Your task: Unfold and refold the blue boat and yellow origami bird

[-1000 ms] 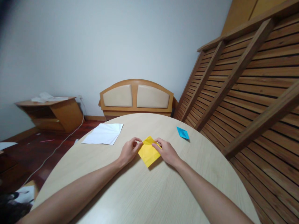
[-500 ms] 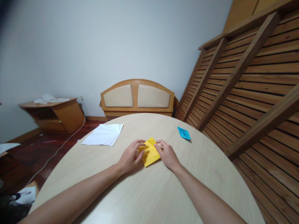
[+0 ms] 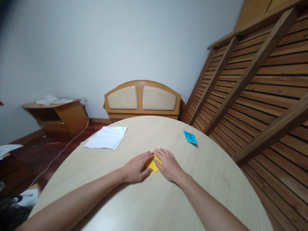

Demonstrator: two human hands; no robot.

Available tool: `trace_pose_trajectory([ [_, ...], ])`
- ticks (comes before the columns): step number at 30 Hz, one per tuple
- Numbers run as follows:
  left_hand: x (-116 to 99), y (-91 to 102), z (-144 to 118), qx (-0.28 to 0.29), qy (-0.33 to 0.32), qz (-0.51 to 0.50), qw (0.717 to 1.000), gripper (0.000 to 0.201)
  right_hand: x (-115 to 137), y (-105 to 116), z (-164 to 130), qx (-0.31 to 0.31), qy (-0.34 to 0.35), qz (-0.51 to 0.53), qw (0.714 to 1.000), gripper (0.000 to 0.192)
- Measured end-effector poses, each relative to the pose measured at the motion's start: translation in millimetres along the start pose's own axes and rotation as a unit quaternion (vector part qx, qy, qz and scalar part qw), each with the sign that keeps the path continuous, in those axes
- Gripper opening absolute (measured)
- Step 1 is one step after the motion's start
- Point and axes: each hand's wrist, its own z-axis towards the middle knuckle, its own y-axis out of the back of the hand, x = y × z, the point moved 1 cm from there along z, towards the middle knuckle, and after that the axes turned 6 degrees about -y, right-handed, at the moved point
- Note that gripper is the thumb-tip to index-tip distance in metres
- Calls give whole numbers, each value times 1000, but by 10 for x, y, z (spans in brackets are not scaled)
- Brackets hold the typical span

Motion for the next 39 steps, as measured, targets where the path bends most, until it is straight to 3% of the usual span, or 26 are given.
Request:
trace_pose_trajectory([
  [6,77,110,-45,106,67,51,991,59,-75,-28,1,39,-36,-39,998,59],
  [11,185,103,-88,65,113,98,987,56,-92,-50,-4,24,-35,-37,998,62],
  [15,204,90,-85,34,66,85,994,51,-99,-61,-3,22,-37,-43,998,59],
  [22,176,155,-107,112,40,67,991,62,-96,-43,-8,13,-39,-45,998,54],
  [27,123,178,-109,115,28,76,990,62,-6,10,-2,17,10,-36,999,47],
  [31,121,192,-110,107,-18,48,993,64,23,8,-16,64,26,-2,998,54],
  [39,-54,305,-187,106,-71,41,991,53,-71,12,-25,57,-12,-11,998,63],
])
